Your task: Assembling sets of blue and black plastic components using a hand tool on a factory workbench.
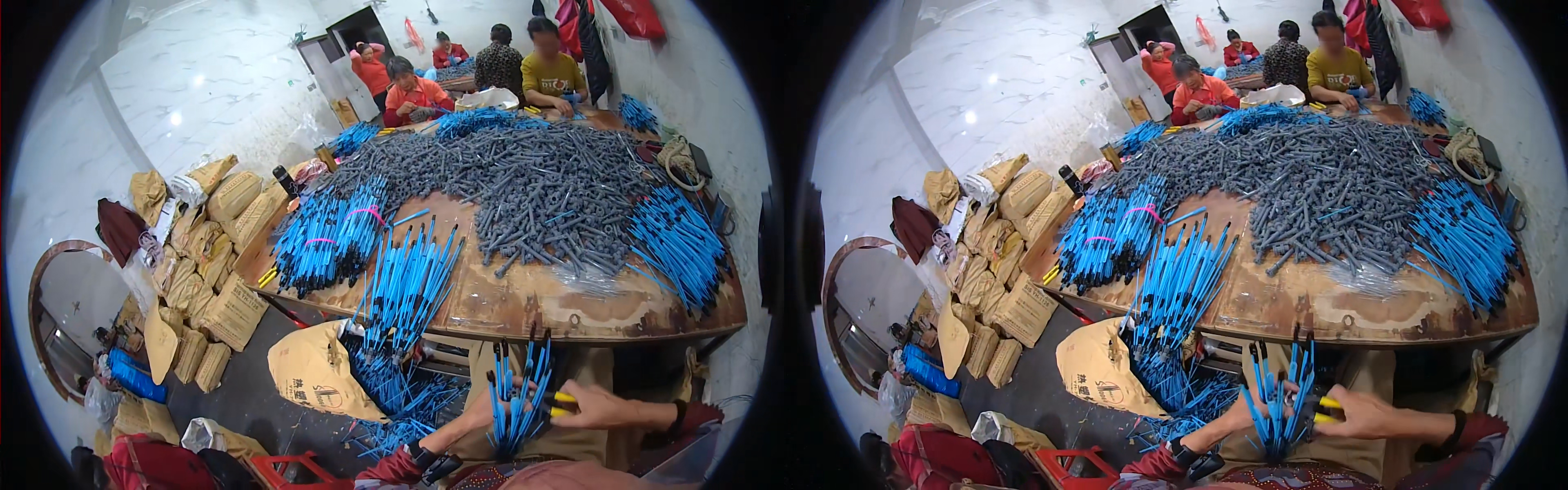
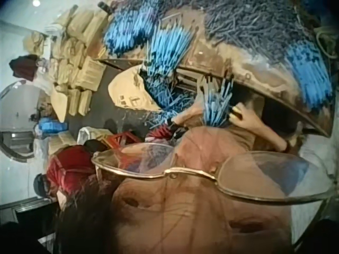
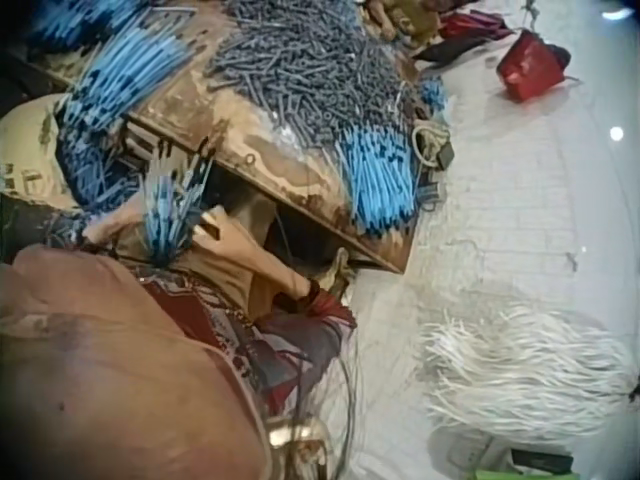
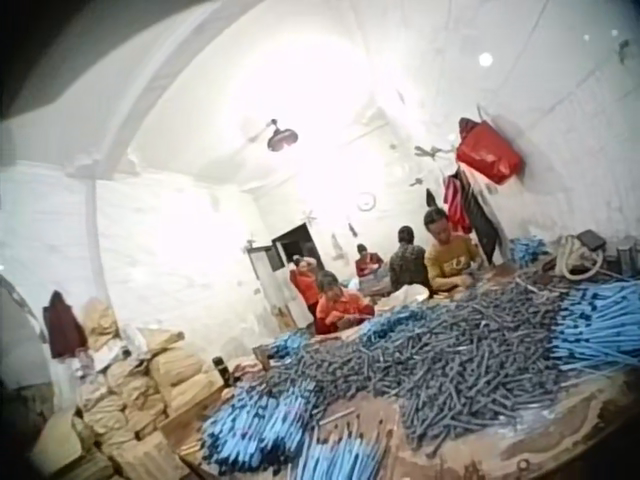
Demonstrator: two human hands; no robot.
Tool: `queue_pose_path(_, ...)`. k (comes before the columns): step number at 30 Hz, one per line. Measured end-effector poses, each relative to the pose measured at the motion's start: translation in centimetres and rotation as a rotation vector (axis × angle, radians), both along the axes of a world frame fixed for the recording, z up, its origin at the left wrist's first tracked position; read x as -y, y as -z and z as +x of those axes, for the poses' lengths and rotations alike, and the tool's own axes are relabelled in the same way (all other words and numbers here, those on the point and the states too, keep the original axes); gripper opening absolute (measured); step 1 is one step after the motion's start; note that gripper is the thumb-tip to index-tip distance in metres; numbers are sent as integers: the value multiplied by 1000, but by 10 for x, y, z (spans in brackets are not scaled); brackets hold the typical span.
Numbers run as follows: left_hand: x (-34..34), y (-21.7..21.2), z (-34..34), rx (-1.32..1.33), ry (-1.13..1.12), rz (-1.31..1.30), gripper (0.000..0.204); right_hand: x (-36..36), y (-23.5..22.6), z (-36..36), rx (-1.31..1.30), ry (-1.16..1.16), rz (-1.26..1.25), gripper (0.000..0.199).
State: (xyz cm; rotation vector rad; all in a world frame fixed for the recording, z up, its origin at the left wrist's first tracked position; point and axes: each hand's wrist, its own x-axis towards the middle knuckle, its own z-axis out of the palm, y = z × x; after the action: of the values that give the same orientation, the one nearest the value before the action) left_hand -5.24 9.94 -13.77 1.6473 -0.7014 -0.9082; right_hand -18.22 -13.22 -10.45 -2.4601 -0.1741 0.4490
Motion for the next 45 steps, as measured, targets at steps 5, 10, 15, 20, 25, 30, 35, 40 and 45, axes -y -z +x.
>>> queue_pose_path(5, -1, -1, -4, 83, -85, -32, 42, 10, 8, 7, 447, -192, -315, 49)
queue_pose_path(10, -10, 2, -5, -141, 59, -122, 41, -7, 16, 6, -408, -130, 605, 55)
queue_pose_path(15, -3, -6, -4, -168, 53, -68, 42, 8, -17, 9, 140, -129, -160, 43)
queue_pose_path(20, -8, 2, -11, -3, 23, -48, 42, 6, -27, 27, -119, -303, -138, 50)
queue_pose_path(25, -22, 18, -6, -74, -2, -228, 42, -45, 28, -10, -556, 252, 838, 44)
queue_pose_path(30, -20, 7, -10, -138, 120, -169, 41, -37, 41, -24, -409, 198, 897, 43)
queue_pose_path(35, -17, -1, -16, -155, 84, -95, 43, -30, 8, -17, -376, 160, 657, 39)
queue_pose_path(40, -20, 18, -10, -186, 20, -201, 44, -34, -6, -15, -290, 139, 459, 39)
queue_pose_path(45, -28, 34, -4, -280, 117, -261, 45, -36, 2, -16, -870, 30, 952, 47)
